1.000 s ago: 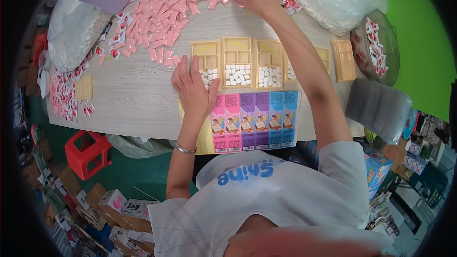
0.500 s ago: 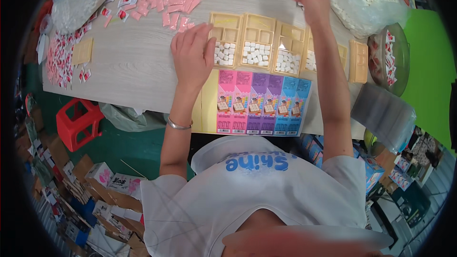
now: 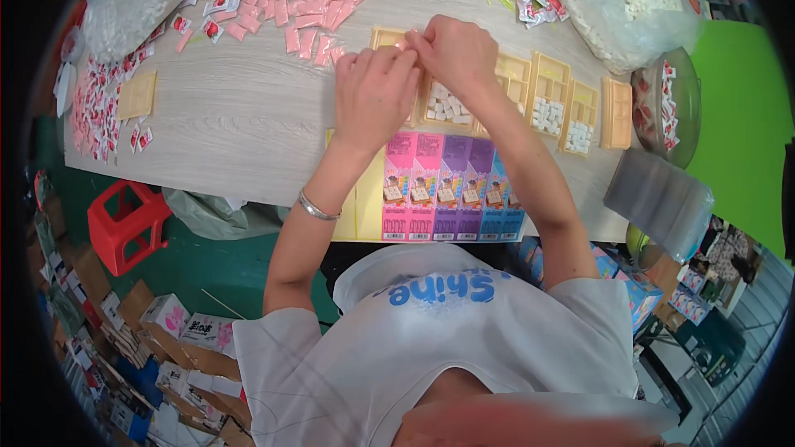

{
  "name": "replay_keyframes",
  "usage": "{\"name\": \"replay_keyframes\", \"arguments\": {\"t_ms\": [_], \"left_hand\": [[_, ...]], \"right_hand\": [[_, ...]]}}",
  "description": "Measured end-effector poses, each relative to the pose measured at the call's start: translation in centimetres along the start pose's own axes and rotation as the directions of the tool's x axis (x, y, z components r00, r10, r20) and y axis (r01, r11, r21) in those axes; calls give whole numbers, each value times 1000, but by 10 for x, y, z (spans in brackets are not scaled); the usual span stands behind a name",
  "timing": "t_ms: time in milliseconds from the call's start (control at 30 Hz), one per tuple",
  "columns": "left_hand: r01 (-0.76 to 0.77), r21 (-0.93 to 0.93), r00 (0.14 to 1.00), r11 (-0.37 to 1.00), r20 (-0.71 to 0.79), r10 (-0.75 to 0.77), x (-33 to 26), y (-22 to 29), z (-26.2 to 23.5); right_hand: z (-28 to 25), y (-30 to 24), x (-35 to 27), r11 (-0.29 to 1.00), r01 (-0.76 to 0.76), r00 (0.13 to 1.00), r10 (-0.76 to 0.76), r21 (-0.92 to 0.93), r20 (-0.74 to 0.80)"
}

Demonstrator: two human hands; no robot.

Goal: Packaging small white toy components into clear bags and then placing them inside themed cardboard sleeves.

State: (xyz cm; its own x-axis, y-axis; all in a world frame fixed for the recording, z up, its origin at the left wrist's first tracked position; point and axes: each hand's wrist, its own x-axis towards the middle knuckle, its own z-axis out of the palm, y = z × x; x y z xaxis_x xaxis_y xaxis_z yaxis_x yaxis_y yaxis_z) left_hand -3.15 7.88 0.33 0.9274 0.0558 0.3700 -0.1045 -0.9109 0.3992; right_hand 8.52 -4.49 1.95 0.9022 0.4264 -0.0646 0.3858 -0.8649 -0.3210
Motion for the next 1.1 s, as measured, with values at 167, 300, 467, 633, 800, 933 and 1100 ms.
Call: {"name": "replay_keyframes", "arguments": {"t_ms": [167, 300, 467, 633, 800, 933, 1100], "left_hand": [[-31, 57, 999, 998, -5, 32, 12, 6, 15], [-18, 141, 999, 990, -30, 22, 17, 9, 18], [26, 111, 990, 993, -139, -11, 31, -3, 13], [136, 174, 990, 975, -59, -128, 44, -7, 10], [161, 53, 983, 986, -102, -155, 47, -7, 16], [306, -164, 941, 938, 198, -273, 63, -22, -16], [217, -18, 911, 976, 364, -196, 69, -33, -17]], "right_hand": [[-20, 50, 80, 994, -25, 855, -32, -103, -518], [-7, 91, 127, 938, -10, 995, -26, -345, -101], [-19, 104, 110, 954, 14, 958, -99, -299, -269], [-13, 86, 92, 980, 139, 924, -181, -144, -337], [-11, 85, 94, 994, 40, 981, -58, -100, -186], [-32, 102, 70, 981, 183, 885, -190, -56, -424], [-50, 91, 16, 791, 611, 792, -611, 32, -7]]}}
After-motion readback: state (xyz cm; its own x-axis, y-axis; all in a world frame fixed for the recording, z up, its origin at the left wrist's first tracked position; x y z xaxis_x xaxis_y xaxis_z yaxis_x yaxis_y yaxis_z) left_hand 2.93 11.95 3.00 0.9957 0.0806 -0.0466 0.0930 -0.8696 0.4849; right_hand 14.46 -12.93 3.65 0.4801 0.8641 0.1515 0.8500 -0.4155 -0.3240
